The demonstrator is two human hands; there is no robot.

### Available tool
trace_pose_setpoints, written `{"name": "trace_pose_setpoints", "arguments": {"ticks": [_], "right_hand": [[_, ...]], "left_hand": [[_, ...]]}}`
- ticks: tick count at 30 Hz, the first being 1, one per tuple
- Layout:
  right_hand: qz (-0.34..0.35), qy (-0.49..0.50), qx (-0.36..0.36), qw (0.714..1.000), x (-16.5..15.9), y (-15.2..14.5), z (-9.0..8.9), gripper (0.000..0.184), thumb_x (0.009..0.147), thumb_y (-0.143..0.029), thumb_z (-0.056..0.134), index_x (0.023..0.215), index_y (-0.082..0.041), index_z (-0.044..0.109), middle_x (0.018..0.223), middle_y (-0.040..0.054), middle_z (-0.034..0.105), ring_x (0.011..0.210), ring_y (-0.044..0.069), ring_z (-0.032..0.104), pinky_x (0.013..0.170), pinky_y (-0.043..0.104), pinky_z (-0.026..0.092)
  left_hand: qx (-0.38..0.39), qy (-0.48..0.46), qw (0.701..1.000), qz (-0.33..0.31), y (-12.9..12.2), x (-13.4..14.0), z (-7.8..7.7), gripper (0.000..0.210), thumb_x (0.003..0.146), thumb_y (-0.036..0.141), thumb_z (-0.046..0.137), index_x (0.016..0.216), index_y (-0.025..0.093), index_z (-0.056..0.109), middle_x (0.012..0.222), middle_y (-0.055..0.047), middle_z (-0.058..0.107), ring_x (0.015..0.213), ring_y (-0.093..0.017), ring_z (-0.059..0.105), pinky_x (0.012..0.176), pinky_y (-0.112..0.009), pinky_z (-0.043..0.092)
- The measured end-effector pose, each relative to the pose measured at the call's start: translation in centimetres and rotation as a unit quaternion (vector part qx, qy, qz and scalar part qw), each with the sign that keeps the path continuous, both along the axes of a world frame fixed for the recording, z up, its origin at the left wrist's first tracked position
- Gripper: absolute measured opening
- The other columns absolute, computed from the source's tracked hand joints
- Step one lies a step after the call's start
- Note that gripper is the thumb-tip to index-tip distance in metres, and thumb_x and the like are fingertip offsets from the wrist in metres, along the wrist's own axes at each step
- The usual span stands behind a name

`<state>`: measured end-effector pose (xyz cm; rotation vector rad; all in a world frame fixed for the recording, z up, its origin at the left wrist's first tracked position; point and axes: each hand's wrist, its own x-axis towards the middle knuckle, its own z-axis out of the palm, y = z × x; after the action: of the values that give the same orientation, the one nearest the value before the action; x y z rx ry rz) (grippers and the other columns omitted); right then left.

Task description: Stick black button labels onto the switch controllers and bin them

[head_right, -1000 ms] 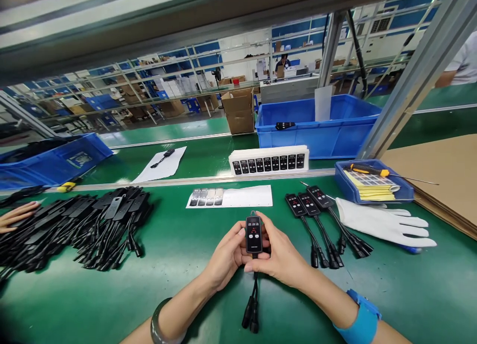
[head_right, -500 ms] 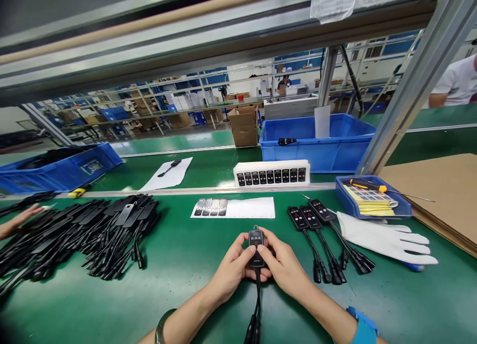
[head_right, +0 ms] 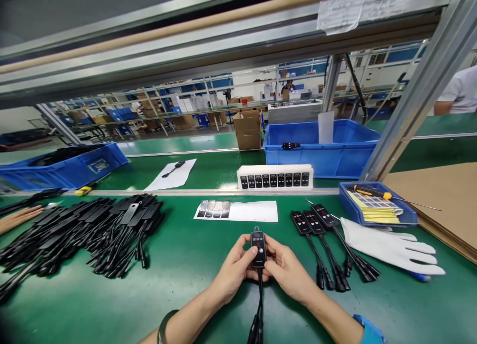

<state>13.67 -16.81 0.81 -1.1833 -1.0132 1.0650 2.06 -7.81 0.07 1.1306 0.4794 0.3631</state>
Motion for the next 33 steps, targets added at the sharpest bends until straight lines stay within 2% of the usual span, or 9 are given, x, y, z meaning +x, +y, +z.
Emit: {"name": "trace_pose_setpoints", "arguments": {"ticks": [7,13,18,22,25,27,29,31,33], "right_hand": [[-0.010,-0.005,-0.004,1.000,-0.1,0.1,0.1,0.055,0.078,-0.022,0.054,0.133,-0.021,0.050,0.117,0.0086,0.062,0.079,0.018,0.060,0.079,0.038,0.053],[-0.002,-0.017,0.008,1.000,0.3,0.1,-0.2,0.055,0.078,-0.019,0.049,0.133,-0.021,0.049,0.116,0.0083,0.062,0.096,0.022,0.059,0.084,0.039,0.050],[-0.088,-0.217,0.011,0.972,0.1,-0.2,-1.2,0.063,0.081,-0.027,0.054,0.141,-0.021,0.037,0.120,0.0097,0.056,0.103,0.026,0.056,0.089,0.041,0.049],[-0.142,-0.384,0.024,0.912,0.3,-0.2,-1.0,0.057,0.085,-0.027,0.053,0.140,-0.024,0.037,0.109,0.0084,0.054,0.093,0.023,0.059,0.080,0.034,0.053],[-0.191,-0.478,0.018,0.857,2.3,-0.1,-0.4,0.045,0.089,-0.025,0.044,0.134,-0.019,0.044,0.109,0.0104,0.054,0.095,0.024,0.058,0.082,0.036,0.052],[-0.234,-0.560,-0.022,0.794,4.3,-0.3,-0.1,0.043,0.088,-0.024,0.044,0.129,-0.012,0.048,0.108,0.0141,0.055,0.098,0.028,0.057,0.084,0.040,0.050],[-0.258,-0.648,-0.104,0.709,6.2,-0.6,0.1,0.041,0.085,-0.019,0.046,0.123,-0.005,0.054,0.099,0.0172,0.058,0.093,0.031,0.058,0.081,0.043,0.050],[-0.271,-0.718,-0.187,0.613,7.3,-0.8,0.1,0.038,0.082,-0.013,0.049,0.117,-0.001,0.058,0.094,0.0197,0.060,0.088,0.035,0.058,0.074,0.045,0.049],[-0.277,-0.759,-0.213,0.550,7.4,-0.6,0.3,0.039,0.079,-0.008,0.051,0.116,-0.001,0.059,0.100,0.0223,0.060,0.089,0.037,0.057,0.071,0.047,0.048]], "left_hand": [[-0.015,0.002,1.000,0.002,0.0,0.0,0.0,0.050,0.076,0.054,0.062,0.104,0.018,0.040,0.076,-0.003,0.064,0.059,-0.017,0.066,0.056,-0.027,0.052],[-0.006,0.003,1.000,0.005,0.0,0.1,-0.2,0.052,0.076,0.054,0.061,0.106,0.018,0.040,0.076,-0.003,0.064,0.059,-0.018,0.066,0.056,-0.028,0.052],[-0.025,-0.019,0.999,0.009,-0.1,0.2,-0.1,0.049,0.080,0.051,0.059,0.111,0.019,0.041,0.086,-0.006,0.066,0.070,-0.018,0.067,0.061,-0.027,0.050],[-0.019,-0.055,0.998,-0.025,0.2,0.1,0.0,0.054,0.087,0.051,0.049,0.127,0.019,0.034,0.100,-0.010,0.065,0.086,-0.021,0.066,0.079,-0.037,0.050],[0.180,-0.013,0.983,-0.029,1.1,-0.5,0.3,0.052,0.090,0.047,0.044,0.133,0.019,0.036,0.112,-0.013,0.062,0.097,-0.024,0.062,0.090,-0.043,0.046],[0.378,0.029,0.925,-0.005,2.1,-1.0,0.4,0.047,0.090,0.043,0.046,0.131,0.021,0.043,0.124,-0.012,0.057,0.111,-0.025,0.055,0.099,-0.045,0.039],[0.525,0.082,0.847,0.005,3.3,-1.3,0.6,0.046,0.088,0.039,0.050,0.130,0.021,0.045,0.135,-0.012,0.048,0.126,-0.027,0.043,0.107,-0.046,0.031],[0.603,0.155,0.783,-0.017,4.4,-1.2,0.5,0.053,0.085,0.040,0.054,0.132,0.017,0.042,0.144,-0.014,0.036,0.135,-0.029,0.029,0.111,-0.049,0.026],[0.642,0.218,0.734,-0.049,5.3,-0.9,0.1,0.065,0.082,0.045,0.057,0.135,0.013,0.038,0.149,-0.018,0.024,0.139,-0.031,0.017,0.113,-0.050,0.021]]}}
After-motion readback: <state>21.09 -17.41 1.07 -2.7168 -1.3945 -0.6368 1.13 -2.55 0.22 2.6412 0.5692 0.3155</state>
